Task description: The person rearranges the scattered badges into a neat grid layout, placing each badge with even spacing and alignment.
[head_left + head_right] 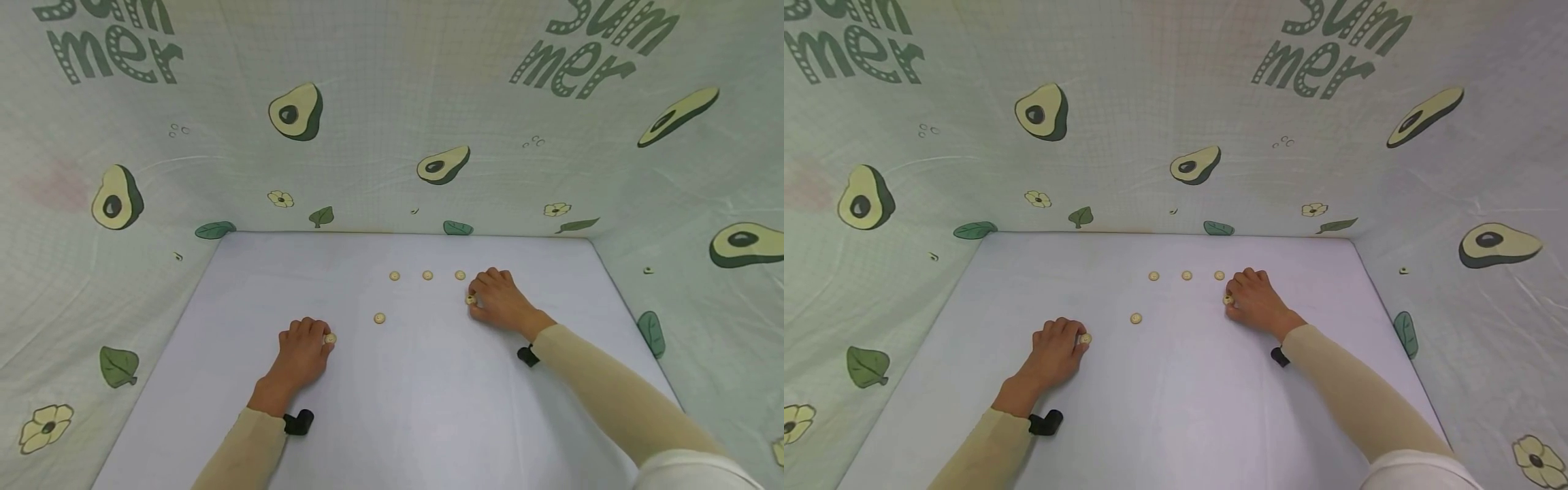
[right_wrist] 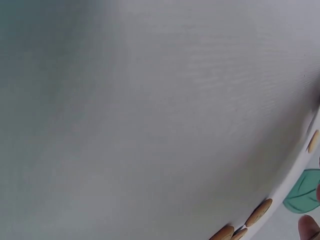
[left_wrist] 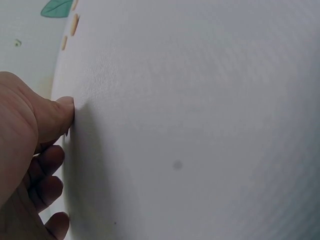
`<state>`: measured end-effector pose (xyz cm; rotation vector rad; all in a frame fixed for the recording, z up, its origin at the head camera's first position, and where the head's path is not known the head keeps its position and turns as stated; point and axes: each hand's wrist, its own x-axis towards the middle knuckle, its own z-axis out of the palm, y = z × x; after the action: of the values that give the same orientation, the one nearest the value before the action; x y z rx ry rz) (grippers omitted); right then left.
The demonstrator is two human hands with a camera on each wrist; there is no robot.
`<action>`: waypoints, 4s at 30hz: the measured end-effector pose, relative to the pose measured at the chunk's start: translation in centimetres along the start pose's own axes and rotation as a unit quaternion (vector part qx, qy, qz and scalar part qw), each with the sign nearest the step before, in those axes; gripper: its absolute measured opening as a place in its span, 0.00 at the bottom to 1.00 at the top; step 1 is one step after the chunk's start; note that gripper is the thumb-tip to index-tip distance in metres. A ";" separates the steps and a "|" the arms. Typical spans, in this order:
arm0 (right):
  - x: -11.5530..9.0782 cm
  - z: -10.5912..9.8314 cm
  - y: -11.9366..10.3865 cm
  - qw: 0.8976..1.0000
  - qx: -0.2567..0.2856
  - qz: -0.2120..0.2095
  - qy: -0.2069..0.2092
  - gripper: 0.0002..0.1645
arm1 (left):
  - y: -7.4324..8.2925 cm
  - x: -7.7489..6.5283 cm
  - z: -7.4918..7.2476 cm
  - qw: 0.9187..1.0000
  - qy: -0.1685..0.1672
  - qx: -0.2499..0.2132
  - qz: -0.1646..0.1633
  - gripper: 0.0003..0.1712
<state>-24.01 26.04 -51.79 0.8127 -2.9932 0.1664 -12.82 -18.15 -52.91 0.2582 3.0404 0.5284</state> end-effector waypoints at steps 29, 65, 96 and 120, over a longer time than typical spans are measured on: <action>0.8 -0.1 -0.2 1.000 -0.007 0.008 -0.012 0.16 | 0.0 0.0 0.1 1.000 0.005 -0.005 0.000 0.13; -1.9 -1.9 2.6 0.998 -0.034 0.030 0.045 0.20 | -0.2 0.1 0.2 1.000 0.000 -0.001 0.001 0.14; -2.6 -0.8 4.8 0.998 -0.059 0.026 0.013 0.16 | -0.1 0.0 0.2 1.000 0.000 -0.001 -0.005 0.14; -2.1 -1.2 4.7 0.998 0.004 0.065 -0.007 0.13 | -0.2 0.1 0.2 1.000 0.002 0.002 -0.001 0.14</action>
<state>-24.57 31.28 -51.19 0.6213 -3.0611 0.1764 -12.91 -18.31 -53.14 0.2552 3.0450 0.5244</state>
